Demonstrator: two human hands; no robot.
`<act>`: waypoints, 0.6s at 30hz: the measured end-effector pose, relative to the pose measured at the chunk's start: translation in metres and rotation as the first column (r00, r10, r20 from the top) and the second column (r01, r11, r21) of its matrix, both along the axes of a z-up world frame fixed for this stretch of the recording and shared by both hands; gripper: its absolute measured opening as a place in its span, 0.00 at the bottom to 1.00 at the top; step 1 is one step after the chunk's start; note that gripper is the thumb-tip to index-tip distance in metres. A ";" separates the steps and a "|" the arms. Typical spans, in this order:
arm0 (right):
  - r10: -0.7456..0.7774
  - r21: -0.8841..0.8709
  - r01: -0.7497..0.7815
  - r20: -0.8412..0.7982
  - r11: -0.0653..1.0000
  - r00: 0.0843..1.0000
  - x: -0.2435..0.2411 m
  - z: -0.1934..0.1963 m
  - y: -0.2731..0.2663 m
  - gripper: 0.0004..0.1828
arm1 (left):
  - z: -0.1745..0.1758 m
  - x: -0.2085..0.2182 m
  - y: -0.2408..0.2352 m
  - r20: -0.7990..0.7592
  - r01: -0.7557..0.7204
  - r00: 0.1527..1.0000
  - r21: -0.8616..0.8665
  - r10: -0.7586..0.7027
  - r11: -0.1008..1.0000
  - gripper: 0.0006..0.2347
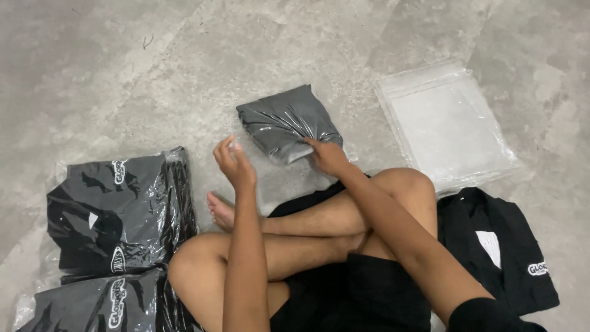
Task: Packing folded shirts into plastic bags and shipping mailers.
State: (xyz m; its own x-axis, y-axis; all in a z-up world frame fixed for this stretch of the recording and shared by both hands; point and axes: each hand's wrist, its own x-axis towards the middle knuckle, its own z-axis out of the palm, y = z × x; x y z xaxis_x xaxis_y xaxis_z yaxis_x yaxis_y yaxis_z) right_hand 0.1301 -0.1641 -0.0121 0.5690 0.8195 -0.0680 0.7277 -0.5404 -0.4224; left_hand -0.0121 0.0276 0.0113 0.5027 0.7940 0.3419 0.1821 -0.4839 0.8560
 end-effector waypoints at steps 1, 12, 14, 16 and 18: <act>-0.085 0.155 0.120 -0.217 0.981 0.973 0.002 0.009 0.000 0.20 | -0.003 -0.003 0.008 0.049 -0.084 0.994 -0.173 0.094 0.981 0.15; 0.174 0.028 0.771 -0.979 0.636 -0.107 0.023 -0.011 -0.011 0.25 | -0.015 0.005 0.006 -0.129 -0.243 0.960 -0.828 0.250 0.505 0.27; -0.081 -0.178 0.719 -0.982 0.672 -0.168 0.043 -0.044 -0.010 0.32 | -0.099 -0.005 0.037 -0.400 -0.417 0.900 -0.680 0.171 0.604 0.26; -0.261 -0.204 0.720 -0.965 0.663 -0.032 0.048 -0.058 -0.013 0.37 | -0.051 -0.012 0.021 -0.567 -0.432 0.821 -0.530 0.074 0.730 0.24; -0.427 -0.226 0.722 -0.898 0.654 0.105 0.053 -0.073 -0.014 0.42 | -0.019 -0.017 0.011 -0.721 -0.402 0.693 -0.368 0.015 0.838 0.22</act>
State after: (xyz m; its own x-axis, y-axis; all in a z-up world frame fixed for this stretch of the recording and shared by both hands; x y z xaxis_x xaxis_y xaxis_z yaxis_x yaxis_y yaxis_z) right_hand 0.1828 -0.1779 -0.0853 0.6049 0.3356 -0.7221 -0.6023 -0.4004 -0.6906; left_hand -0.0289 0.0386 -0.0082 0.2342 0.8597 -0.4539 0.8329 0.0634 0.5498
